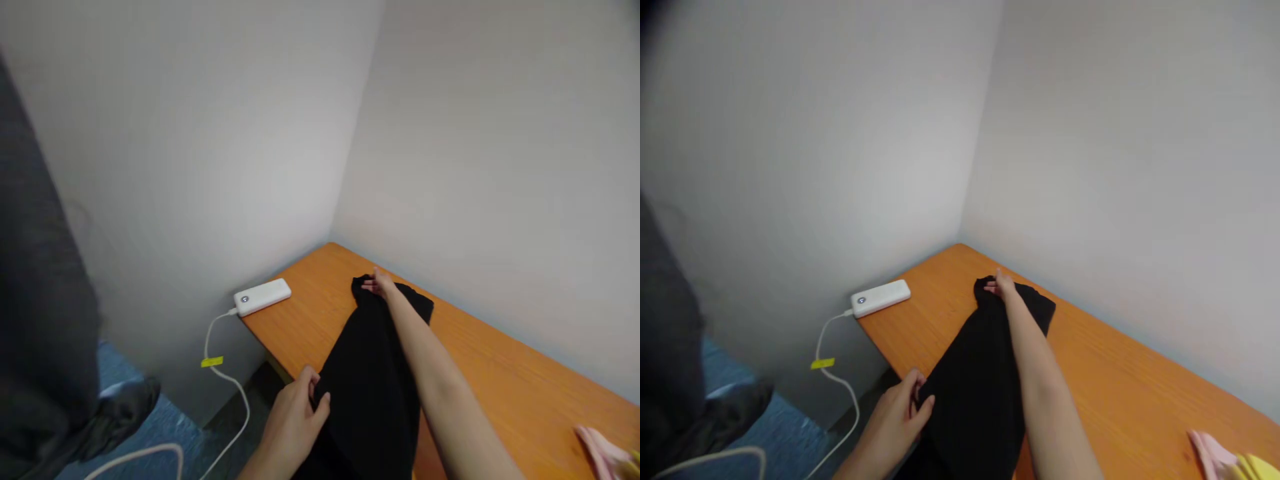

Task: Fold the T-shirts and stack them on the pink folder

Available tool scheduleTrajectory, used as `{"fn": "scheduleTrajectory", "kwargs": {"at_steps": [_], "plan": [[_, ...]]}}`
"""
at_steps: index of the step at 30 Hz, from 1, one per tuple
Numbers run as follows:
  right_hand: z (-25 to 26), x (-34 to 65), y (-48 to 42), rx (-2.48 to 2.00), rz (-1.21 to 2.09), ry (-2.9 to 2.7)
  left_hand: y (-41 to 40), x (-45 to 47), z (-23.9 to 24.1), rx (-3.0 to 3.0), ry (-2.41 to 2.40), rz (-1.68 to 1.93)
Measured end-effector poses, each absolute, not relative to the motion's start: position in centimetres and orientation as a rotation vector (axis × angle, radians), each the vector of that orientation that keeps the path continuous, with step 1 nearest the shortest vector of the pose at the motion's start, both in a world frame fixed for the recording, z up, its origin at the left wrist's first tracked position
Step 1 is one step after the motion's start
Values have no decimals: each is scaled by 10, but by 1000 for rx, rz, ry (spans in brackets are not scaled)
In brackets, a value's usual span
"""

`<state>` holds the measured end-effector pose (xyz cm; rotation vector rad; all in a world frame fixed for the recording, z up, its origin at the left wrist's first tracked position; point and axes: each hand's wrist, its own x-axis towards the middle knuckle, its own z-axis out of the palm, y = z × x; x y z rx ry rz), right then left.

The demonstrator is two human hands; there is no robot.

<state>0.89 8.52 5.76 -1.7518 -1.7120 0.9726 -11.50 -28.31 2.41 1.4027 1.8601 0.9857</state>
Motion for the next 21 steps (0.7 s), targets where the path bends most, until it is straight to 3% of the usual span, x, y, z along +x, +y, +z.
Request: {"fn": "scheduleTrajectory", "kwargs": {"at_steps": [8, 14, 21], "plan": [[32, 71, 77, -1776, 645, -1936, -287, -119, 28, 1578, 1981, 978], [-18, 104, 24, -1923, 85, -2281, -285, -120, 21, 1663, 1924, 916], [7, 107, 16, -1938, 91, -2400, -278, -113, 25, 1817, 1830, 745]]}}
